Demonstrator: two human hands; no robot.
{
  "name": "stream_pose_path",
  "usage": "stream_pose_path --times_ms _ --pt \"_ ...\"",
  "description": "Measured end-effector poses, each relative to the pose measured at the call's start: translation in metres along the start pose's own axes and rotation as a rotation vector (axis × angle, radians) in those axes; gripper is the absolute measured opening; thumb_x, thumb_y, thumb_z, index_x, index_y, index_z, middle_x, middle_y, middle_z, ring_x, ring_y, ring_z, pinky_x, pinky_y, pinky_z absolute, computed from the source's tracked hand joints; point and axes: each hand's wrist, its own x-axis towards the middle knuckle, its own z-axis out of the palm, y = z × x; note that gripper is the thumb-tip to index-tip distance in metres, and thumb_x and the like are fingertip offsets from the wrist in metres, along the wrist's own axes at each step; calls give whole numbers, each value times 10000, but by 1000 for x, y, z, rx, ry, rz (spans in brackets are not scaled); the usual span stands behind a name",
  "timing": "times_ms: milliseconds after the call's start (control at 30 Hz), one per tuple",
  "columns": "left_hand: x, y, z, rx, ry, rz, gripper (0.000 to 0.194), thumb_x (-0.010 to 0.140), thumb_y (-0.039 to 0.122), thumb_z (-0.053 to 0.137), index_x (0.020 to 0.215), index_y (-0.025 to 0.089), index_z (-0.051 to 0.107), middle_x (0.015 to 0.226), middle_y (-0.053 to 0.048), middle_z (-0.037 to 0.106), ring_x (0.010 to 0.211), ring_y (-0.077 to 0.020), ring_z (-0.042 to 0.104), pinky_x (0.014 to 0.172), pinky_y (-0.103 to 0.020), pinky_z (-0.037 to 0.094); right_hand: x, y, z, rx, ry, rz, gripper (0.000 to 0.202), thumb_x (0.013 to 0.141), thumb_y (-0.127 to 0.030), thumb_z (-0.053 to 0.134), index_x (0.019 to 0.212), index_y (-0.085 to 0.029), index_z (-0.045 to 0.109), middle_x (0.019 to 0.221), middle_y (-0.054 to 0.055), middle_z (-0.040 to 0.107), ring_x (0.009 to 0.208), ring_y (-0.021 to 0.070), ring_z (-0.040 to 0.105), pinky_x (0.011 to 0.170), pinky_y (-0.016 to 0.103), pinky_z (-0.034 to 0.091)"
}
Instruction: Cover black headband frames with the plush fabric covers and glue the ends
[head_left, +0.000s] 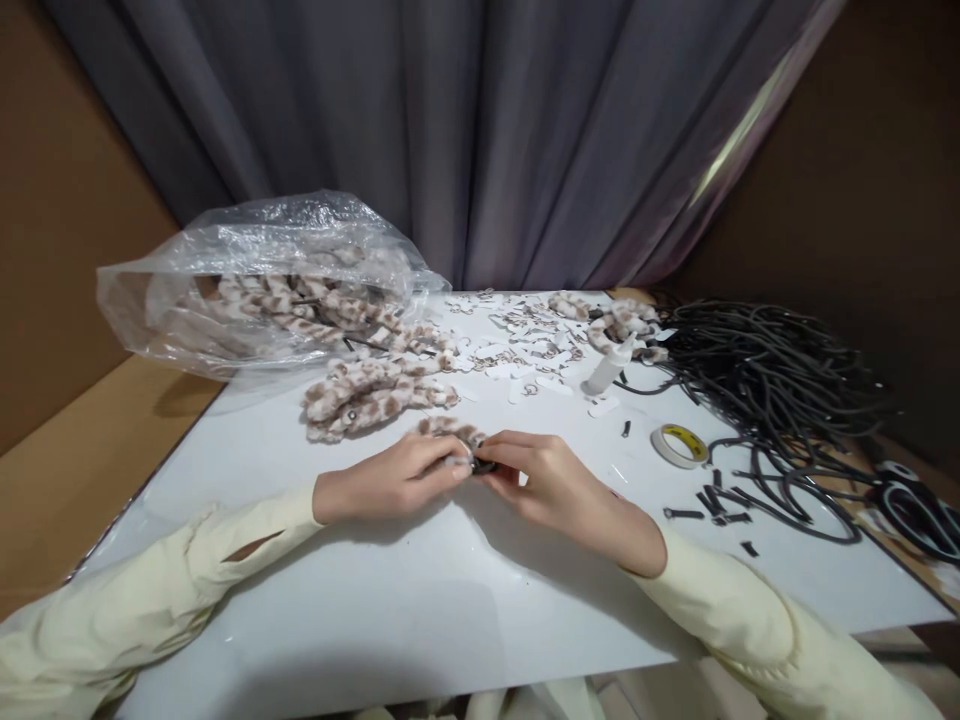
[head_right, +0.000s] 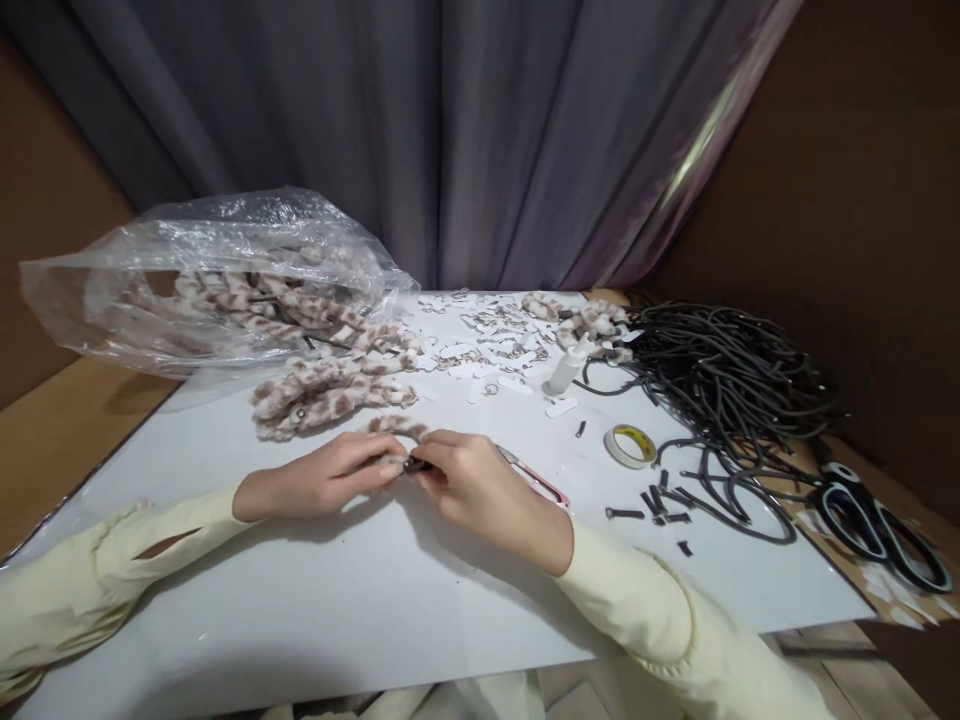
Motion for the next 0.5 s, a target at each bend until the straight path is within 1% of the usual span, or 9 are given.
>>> stream_pose_path --times_ms 67,133,233,333,433,500 --pt "1 0 2 -25 5 -21 294 945 327 285 797 170 484 709 6 529 650 -119 497 633 -241 378 -2 2 5 -87 48 -85 158 851 -147 464 886 -130 617 887 112 643 754 179 612 671 270 470" --pt "2 -2 5 -6 34 -18 290 944 324 285 779 172 469 714 2 523 656 -122 498 633 -246 375 -3 4 10 -145 79 -134 140 864 -156 450 884 -131 586 887 122 638 776 197 612 670 285 471" --pt "0 -4 11 40 71 -14 256 943 304 282 842 172 476 756 -13 545 685 -133 521 652 -258 381 -3 5 12 -160 91 -120 100 849 -148 475 935 -137 524 800 83 628 676 172 591 580 255 445" --pt "-2 -4 14 90 93 -14 236 940 290 281 862 173 471 759 -19 552 680 -140 533 645 -266 382 -3 3 12 -143 84 -83 132 838 -137 488 966 -157 461 748 37 608 607 138 554 525 223 404" --pt "-3 -4 16 98 115 -3 215 935 268 281 843 180 455 740 -14 548 642 -136 531 621 -260 386 -2 -1 11 -175 77 -130 29 867 -148 442 887 -170 439 740 34 584 613 133 532 528 221 386" --pt "-4 -5 18 94 137 5 204 931 257 282 831 184 444 730 -11 545 620 -134 527 608 -255 388 -2 -3 10 -219 65 -163 60 888 -152 402 842 -173 433 745 41 566 612 133 511 531 227 381"
